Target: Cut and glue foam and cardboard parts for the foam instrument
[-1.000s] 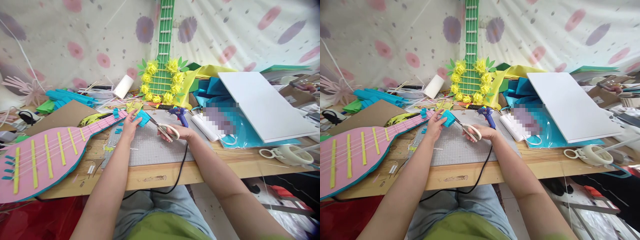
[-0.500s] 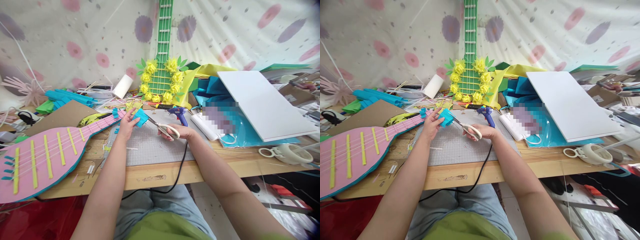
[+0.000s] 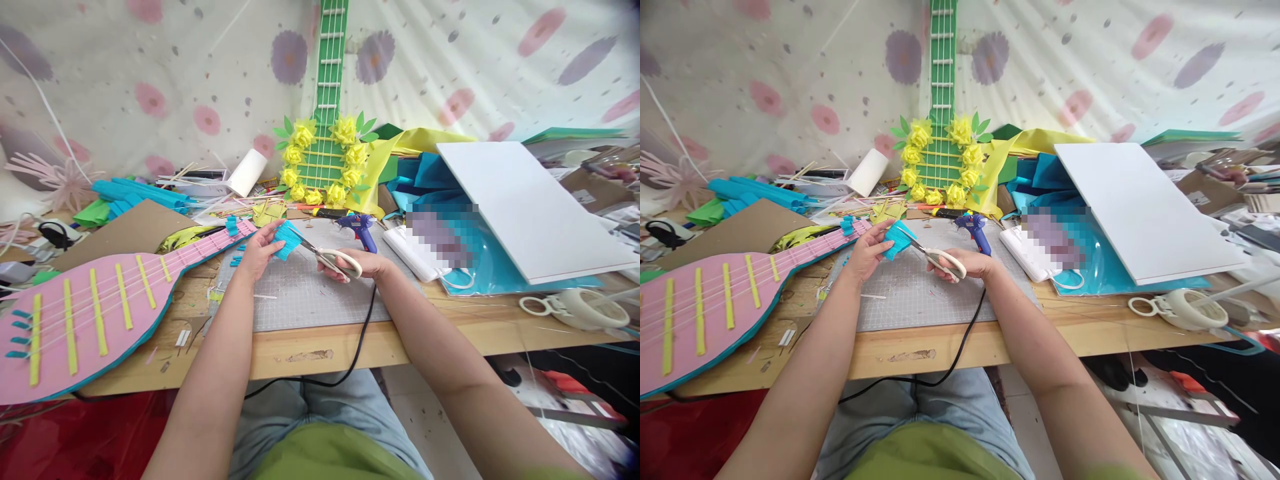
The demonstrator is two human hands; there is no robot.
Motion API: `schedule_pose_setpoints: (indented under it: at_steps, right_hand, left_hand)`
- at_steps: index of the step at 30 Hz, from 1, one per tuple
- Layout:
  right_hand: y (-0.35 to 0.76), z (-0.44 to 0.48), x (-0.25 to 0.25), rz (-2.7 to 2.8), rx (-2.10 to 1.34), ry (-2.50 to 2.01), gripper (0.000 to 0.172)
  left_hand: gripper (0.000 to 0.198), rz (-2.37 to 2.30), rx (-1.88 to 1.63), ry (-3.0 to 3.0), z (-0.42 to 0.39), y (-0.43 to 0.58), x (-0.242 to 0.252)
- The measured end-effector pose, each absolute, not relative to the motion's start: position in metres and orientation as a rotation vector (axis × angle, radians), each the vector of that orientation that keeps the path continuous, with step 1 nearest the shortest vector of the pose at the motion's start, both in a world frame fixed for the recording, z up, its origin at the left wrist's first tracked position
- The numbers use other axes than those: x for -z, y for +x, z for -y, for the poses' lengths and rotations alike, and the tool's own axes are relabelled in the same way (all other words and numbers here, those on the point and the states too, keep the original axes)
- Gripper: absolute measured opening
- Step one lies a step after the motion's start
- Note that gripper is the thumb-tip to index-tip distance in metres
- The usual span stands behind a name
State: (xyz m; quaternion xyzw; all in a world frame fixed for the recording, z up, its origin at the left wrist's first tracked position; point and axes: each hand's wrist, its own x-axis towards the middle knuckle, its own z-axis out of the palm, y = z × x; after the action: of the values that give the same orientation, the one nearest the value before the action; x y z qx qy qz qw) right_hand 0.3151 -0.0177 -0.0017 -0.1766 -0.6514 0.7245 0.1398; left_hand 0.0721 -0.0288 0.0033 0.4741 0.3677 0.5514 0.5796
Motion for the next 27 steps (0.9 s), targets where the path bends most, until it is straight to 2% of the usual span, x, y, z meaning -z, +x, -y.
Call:
schedule_pose_setpoints:
  at_steps: [10,27]
  right_hand:
    - [0.3164,0.0153,0.0013,1.865,-2.105,-0.627,0.052]
    - [0.3084,0.0191,-0.0004,1.919,-2.063,-0.632,0.056]
  left_hand:
    - [0.053,-0.854,-1.275,1.13,0.0254,0.067,0.0008]
    - [0.057,-0.898,-1.209,1.27,0.0247,0.0718,0.0058]
